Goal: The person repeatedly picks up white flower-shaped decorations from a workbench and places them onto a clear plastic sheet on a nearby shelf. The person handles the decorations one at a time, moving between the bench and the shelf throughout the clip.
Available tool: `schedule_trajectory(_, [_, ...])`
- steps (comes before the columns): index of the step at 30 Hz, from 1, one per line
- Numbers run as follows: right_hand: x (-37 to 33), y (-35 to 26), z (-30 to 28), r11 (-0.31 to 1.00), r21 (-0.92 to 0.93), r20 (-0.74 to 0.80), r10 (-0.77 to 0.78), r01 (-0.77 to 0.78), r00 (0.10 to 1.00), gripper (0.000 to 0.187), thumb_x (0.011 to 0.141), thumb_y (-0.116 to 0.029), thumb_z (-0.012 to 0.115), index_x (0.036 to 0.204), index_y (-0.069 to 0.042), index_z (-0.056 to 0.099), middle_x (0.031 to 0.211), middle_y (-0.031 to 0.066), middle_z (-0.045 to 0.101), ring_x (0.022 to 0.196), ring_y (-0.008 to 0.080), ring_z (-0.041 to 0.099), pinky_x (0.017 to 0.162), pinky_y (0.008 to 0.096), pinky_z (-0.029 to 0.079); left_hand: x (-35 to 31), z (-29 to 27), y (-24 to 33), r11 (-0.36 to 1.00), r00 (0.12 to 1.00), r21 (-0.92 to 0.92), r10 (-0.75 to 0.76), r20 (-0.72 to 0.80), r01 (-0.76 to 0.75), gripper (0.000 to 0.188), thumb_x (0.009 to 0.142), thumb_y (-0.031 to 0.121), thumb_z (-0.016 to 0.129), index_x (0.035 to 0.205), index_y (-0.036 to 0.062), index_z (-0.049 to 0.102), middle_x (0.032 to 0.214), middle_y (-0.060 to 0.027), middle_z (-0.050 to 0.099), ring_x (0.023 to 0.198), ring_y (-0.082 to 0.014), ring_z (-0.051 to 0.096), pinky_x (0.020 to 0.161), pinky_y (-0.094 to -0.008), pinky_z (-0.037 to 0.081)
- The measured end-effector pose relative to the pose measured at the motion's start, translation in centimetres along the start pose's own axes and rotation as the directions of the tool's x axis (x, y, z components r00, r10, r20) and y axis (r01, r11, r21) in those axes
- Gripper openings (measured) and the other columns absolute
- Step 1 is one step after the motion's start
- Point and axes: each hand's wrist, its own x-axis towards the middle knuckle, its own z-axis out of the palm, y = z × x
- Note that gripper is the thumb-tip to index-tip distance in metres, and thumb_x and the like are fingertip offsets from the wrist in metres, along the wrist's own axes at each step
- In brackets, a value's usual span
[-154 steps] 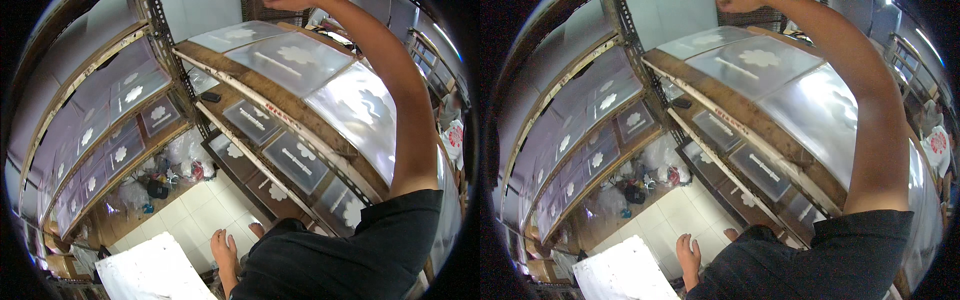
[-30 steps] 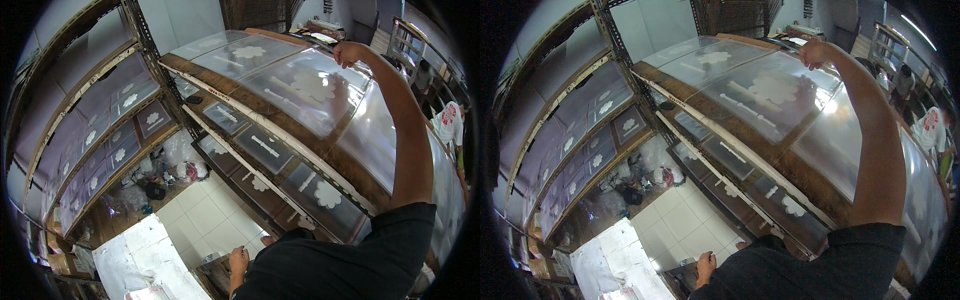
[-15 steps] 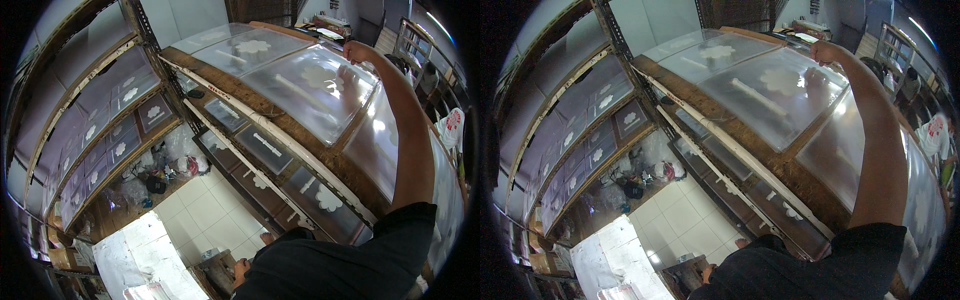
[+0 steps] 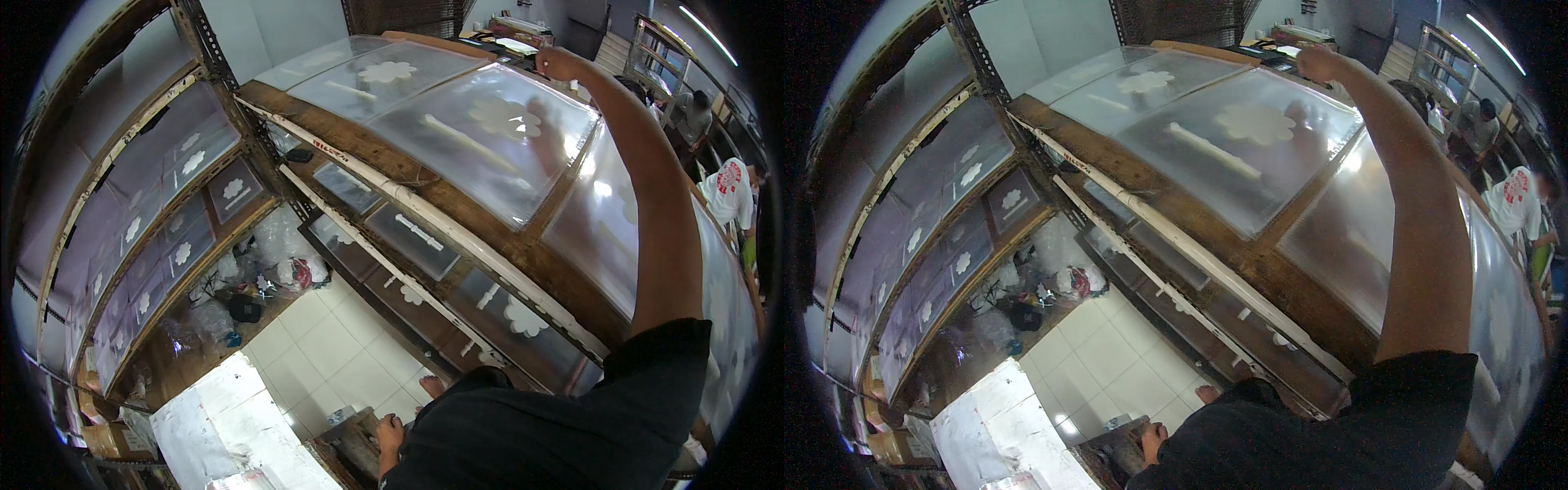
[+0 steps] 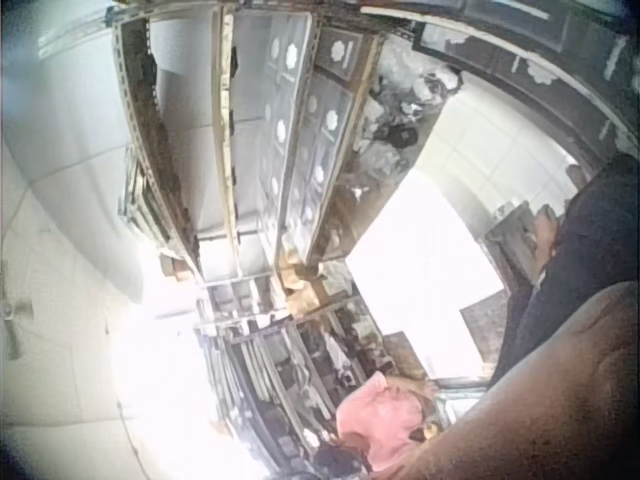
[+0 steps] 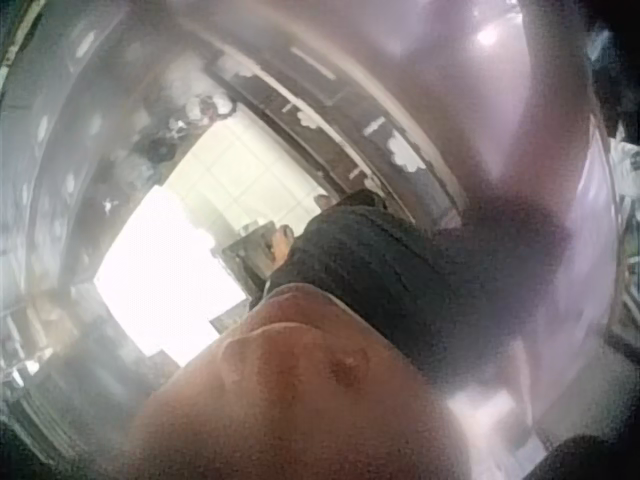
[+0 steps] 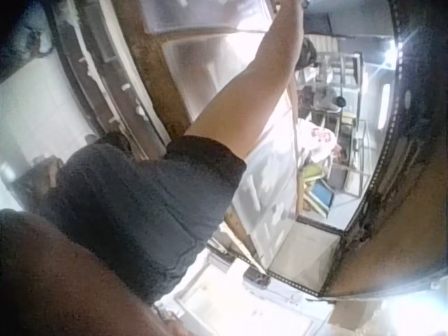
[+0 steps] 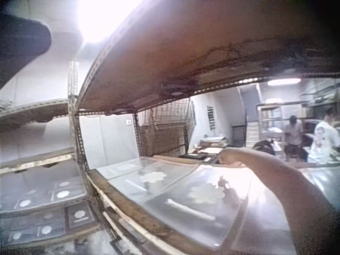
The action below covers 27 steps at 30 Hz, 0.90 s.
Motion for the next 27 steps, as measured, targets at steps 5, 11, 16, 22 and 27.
schedule_trajectory(5, [2.4,-4.2,-4.1,0.981,-0.132,-0.093,-0.157,0.144,0.983,0.021,0.089,-0.021,0.055,0.088,-0.002,0.065,0.087,0.0198,0.067,0.082,0.0371,0.066,0.078,0.0494,0.05,0.0,1.1,0.2,0.997,0.998,0.054,0.054,-0.018,-0.053,0.032,0.09,0.019,0.056,0.107,-0.0032,0.07,0.1,-0.0258,0.069,0.095,-0.0423,0.066,0.086,-0.0481,0.052])
schedule_trajectory(11, [4.8,-13.5,-10.2,0.82,-0.265,-0.07,-0.542,0.508,0.838,0.037,0.095,-0.034,0.053,0.101,-0.001,0.068,0.096,0.0235,0.069,0.088,0.0376,0.067,0.079,0.0461,0.053,-1.1,0.5,3.9,0.986,0.982,-0.021,0.166,-0.094,-0.168,0.028,0.09,0.017,0.057,0.107,-0.002,0.07,0.101,-0.0226,0.069,0.094,-0.0394,0.065,0.086,-0.0454,0.052])
schedule_trajectory(16, [0.7,-30.6,-13.5,0.693,-0.028,-0.201,-0.71,0.721,0.675,0.024,0.091,-0.02,0.056,0.101,0.0,0.066,0.093,0.0206,0.07,0.088,0.0356,0.067,0.079,0.045,0.053,-3.9,-1.5,5.1,0.971,0.943,-0.011,0.229,-0.242,-0.239,0.026,0.091,0.014,0.059,0.108,-0.0019,0.069,0.091,-0.02,0.067,0.087,-0.0365,0.065,0.081,-0.0442,0.051])
schedule_trajectory(22, [-13.2,-51.1,-15.8,0.5,-0.013,-0.032,-0.866,0.866,0.5,0.024,0.091,-0.013,0.057,0.112,-0.002,0.064,0.109,0.0179,0.067,0.104,0.0353,0.065,0.092,0.0437,0.051,-11.1,-6.0,8.1,0.965,0.861,-0.103,0.163,-0.481,-0.24,0.023,0.089,0.01,0.063,0.109,-0.0017,0.068,0.093,-0.0199,0.065,0.087,-0.0362,0.064,0.082,-0.0435,0.05])
schedule_trajectory(27, [-21.9,-62.9,-12.1,0.211,0.139,0.005,-0.977,0.968,0.212,0.025,0.089,-0.01,0.062,0.113,-0.003,0.064,0.11,0.0158,0.066,0.104,0.0358,0.064,0.09,0.0451,0.053,-17.5,-7.5,7.5,0.986,0.747,-0.033,0.102,-0.657,-0.163,0.025,0.087,0.009,0.065,0.111,-0.0001,0.066,0.107,-0.0185,0.062,0.101,-0.0367,0.059,0.087,-0.0441,0.048])
